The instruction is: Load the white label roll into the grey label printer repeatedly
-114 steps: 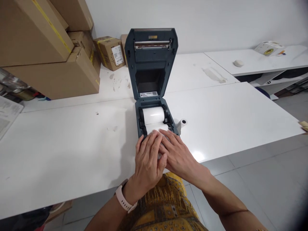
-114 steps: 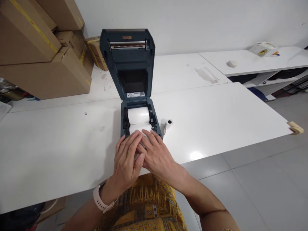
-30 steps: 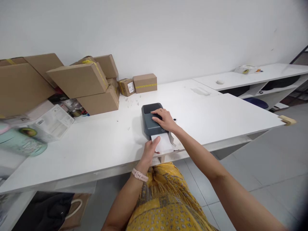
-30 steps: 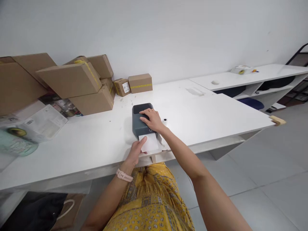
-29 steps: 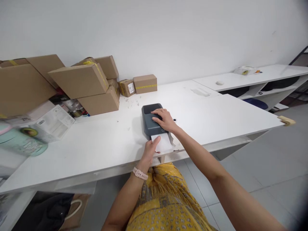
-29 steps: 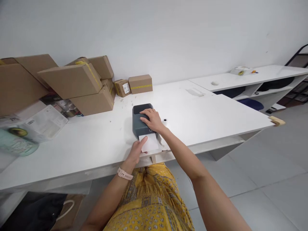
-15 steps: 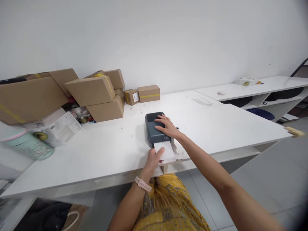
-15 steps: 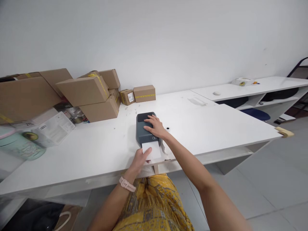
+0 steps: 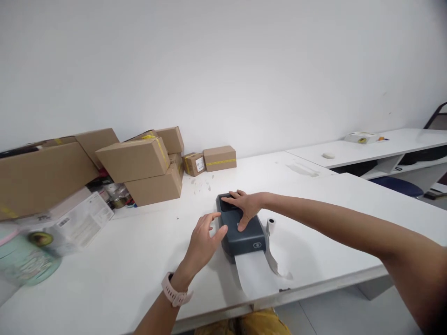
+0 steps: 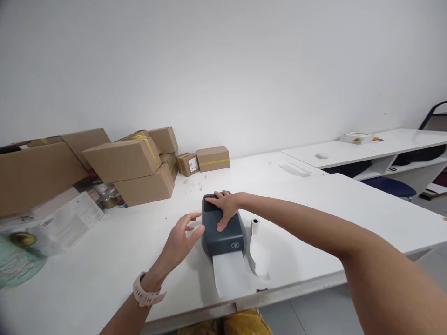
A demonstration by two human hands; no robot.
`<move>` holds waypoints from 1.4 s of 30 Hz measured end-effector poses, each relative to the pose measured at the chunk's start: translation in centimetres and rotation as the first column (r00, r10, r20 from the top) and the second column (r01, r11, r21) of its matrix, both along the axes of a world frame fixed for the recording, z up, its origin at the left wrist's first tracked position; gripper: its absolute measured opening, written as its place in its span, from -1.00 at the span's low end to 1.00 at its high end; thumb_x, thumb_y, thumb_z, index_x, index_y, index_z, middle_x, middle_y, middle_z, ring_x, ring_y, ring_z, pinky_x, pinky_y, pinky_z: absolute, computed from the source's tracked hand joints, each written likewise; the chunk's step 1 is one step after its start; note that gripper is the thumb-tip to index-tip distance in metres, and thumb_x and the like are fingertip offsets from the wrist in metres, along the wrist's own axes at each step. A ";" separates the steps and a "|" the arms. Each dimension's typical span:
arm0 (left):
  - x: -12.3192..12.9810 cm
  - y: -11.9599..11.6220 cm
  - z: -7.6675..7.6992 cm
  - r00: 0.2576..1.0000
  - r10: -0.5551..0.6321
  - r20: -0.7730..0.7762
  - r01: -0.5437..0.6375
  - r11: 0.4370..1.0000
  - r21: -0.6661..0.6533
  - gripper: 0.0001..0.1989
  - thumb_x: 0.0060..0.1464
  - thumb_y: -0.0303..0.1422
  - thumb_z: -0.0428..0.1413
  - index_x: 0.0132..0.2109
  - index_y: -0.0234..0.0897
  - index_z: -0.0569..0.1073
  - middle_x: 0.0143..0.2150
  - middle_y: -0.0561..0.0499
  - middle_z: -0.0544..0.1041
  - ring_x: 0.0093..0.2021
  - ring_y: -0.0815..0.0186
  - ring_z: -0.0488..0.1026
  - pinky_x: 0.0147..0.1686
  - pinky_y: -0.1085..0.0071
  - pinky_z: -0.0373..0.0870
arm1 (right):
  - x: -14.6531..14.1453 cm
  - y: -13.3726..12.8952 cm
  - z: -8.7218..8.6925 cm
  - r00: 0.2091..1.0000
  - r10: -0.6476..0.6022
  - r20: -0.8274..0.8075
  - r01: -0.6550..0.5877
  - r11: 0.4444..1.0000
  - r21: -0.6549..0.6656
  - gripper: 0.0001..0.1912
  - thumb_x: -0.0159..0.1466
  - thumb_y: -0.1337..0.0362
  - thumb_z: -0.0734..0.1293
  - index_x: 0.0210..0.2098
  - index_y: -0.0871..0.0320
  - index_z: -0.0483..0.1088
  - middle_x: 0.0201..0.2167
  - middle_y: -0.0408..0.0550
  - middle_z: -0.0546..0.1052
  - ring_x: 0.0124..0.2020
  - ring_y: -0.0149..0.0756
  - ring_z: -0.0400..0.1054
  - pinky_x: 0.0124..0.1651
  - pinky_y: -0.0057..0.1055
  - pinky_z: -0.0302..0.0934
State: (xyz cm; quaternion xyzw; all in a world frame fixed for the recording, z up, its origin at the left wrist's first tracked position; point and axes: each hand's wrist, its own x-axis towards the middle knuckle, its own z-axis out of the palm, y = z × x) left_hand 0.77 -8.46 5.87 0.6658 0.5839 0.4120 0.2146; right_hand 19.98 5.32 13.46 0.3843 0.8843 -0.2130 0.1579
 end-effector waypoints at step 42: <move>-1.8 2.5 -6.0 0.965 0.056 0.255 -0.016 0.987 -0.157 -0.70 0.27 -0.12 0.15 -0.02 -0.21 0.55 -0.07 -0.08 0.66 -0.11 0.23 0.59 -0.06 0.29 0.55 | 0.9 3.9 -3.5 0.928 0.099 -0.360 -0.094 0.995 0.032 0.11 -0.02 -0.10 0.62 0.44 -0.17 0.19 0.52 -0.15 0.10 0.51 0.58 -0.19 0.39 0.58 -0.14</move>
